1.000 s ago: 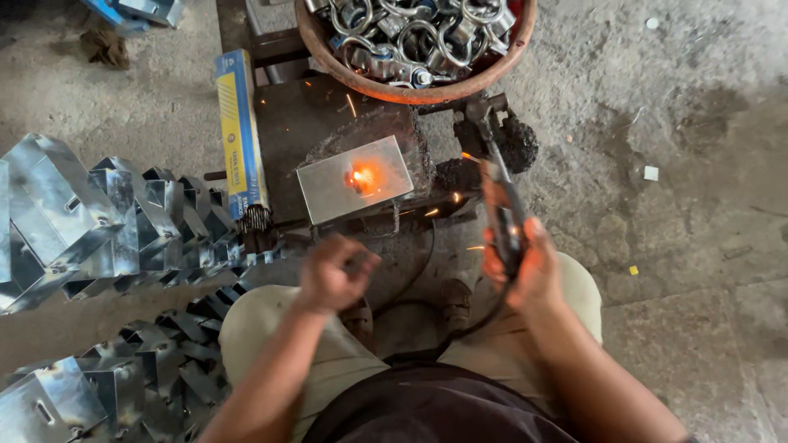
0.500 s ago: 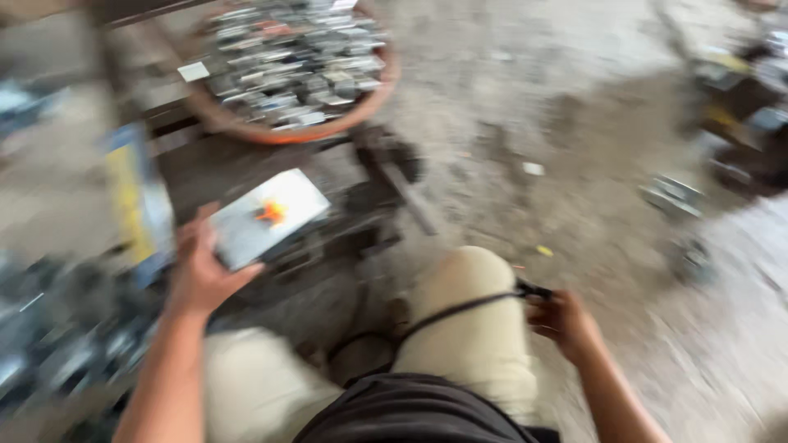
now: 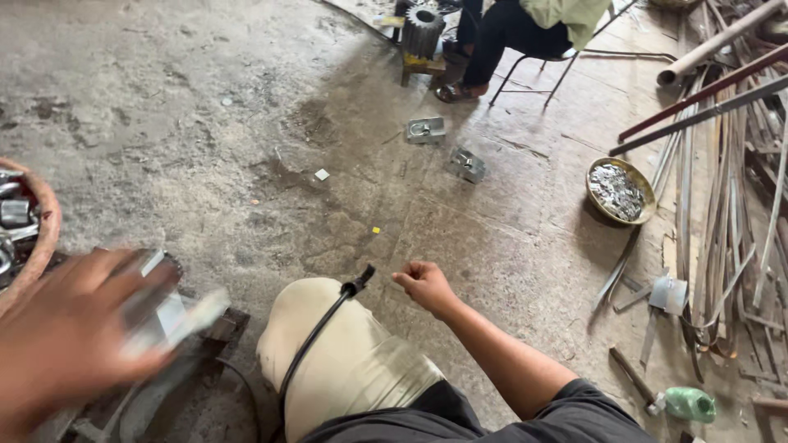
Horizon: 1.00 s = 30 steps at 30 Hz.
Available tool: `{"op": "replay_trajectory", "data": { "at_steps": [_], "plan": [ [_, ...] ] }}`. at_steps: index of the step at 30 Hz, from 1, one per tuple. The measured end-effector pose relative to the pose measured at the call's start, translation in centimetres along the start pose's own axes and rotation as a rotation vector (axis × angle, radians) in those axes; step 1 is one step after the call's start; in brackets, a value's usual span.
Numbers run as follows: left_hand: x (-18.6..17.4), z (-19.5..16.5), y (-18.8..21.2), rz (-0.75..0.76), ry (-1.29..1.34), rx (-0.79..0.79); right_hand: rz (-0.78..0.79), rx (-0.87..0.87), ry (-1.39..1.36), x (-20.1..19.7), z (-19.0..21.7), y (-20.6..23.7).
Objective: The person repeatedly picks a metal plate and a metal ring, places the ring on the plate, and uses a welding torch to attach them. After each weld, the person flips the plate and welds the other side before setting the finished assembly aside. The process is repeated for multiple units.
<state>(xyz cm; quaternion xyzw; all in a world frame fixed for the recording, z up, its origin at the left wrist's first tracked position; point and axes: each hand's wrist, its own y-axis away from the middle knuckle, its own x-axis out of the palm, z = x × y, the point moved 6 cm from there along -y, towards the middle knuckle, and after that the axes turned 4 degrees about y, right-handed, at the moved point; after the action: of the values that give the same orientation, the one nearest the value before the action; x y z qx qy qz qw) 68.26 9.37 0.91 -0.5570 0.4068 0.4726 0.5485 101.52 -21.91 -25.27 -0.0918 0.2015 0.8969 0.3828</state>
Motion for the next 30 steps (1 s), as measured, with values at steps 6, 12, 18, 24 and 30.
{"op": "replay_trajectory", "data": {
  "at_steps": [6, 12, 18, 24, 30],
  "plan": [
    [-0.8, -10.0, -13.7, -0.744, 0.483, -0.281, 0.032, -0.036, 0.062, -1.9, 1.5, 3.1],
    [4.1, -12.2, -7.2, -0.571, 0.566, -0.4, -0.011, -0.186, 0.04, -3.0, 3.0, 3.3],
    [7.9, -7.0, 11.2, -0.574, 0.465, -0.808, 0.041, -0.27, -0.152, 1.4, 7.1, 2.2],
    [4.6, -3.5, 34.7, -0.905, 0.541, -1.261, 0.237, -0.416, -0.063, 16.2, 14.8, 1.4],
    [-5.8, -11.5, 52.7, -1.02, -0.026, -1.506, 0.649, -0.582, -0.163, 35.7, 20.9, 6.5]
  ]
}}
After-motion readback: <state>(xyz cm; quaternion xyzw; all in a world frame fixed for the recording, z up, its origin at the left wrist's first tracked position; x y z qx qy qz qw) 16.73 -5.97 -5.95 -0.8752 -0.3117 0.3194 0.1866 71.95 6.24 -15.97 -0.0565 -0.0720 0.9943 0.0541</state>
